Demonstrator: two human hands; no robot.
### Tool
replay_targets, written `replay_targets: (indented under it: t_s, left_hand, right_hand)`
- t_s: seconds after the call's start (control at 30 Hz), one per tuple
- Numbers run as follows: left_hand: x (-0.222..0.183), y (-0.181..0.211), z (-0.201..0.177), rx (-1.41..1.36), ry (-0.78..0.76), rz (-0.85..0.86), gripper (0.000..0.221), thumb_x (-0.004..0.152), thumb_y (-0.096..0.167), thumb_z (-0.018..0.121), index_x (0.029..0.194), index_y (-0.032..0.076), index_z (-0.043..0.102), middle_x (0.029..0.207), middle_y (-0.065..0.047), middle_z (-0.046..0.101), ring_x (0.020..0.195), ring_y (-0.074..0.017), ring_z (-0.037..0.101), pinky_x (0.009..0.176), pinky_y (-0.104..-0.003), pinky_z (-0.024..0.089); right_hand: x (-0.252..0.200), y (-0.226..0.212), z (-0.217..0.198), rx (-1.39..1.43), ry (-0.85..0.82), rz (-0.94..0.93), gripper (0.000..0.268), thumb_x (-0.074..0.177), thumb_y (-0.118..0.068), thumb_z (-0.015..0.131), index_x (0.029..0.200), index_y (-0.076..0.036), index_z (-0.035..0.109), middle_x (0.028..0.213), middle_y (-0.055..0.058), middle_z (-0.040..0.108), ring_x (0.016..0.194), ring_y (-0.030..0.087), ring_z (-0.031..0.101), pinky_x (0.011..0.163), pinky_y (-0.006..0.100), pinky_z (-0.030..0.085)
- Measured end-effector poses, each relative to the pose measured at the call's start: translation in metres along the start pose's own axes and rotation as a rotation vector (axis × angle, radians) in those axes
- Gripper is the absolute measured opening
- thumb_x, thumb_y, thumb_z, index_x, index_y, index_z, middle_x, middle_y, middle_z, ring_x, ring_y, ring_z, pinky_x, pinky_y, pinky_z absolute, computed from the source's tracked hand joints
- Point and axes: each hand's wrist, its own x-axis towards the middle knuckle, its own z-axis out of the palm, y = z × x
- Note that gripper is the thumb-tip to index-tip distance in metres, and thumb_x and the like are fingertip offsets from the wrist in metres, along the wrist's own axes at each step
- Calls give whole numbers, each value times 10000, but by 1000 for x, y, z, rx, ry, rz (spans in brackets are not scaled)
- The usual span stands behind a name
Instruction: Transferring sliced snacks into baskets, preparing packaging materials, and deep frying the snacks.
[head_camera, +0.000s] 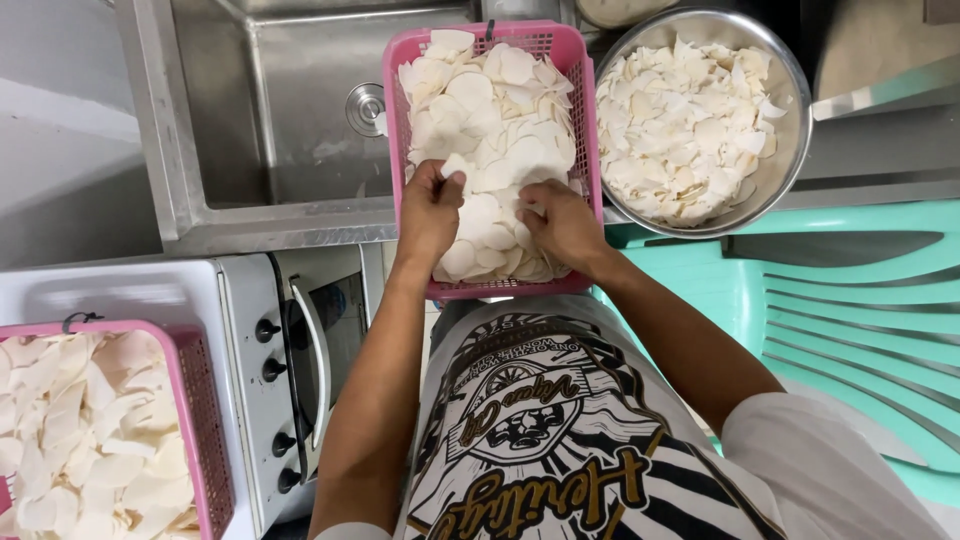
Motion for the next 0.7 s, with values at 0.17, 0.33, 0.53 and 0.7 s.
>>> replay_targets:
  t_s: [0.17, 0.33, 0.53, 0.7]
  left_hand:
    - [18, -12, -4, 47, -4, 7, 246, 1056, 271, 613, 925, 78, 691, 706, -42, 622, 674, -122, 613, 614, -246, 493]
    - [3, 2, -17, 330, 33, -58, 322, 992, 328, 713, 1210, 93, 681, 1082, -130, 734, 954, -244, 714, 817, -381, 577]
    - [7, -40, -8, 534, 66, -17, 237, 954, 234, 707, 1166, 129, 729, 1082, -130, 771, 1039, -342, 738, 898, -447, 593]
    - [20, -67, 15, 700, 111, 226, 297, 889, 186, 778, 1166, 87, 739, 1070, -156, 743, 1041, -377, 715, 931, -466, 577]
  right_hand:
    - [0, -55, 1, -196, -122, 31, 498, 962, -331, 673, 1407, -118, 601, 1329, 154, 541, 1145, 420, 662, 998, 535, 550]
    - [4, -24, 23, -118, -159, 9, 247, 945, -296, 690, 1149, -160, 720, 1379, 146, 496, 1166, 464, 642, 1012, 540, 537]
    - [3, 21, 3, 161, 12, -17, 199, 898, -181, 752, 1073, -103, 699, 1038, 131, 670, 946, 328, 694, 823, 445, 556]
    - [-15, 8, -22, 68, 29, 12, 247, 890, -173, 757, 1126, -112, 716, 913, 121, 728, 833, 304, 731, 694, 425, 558]
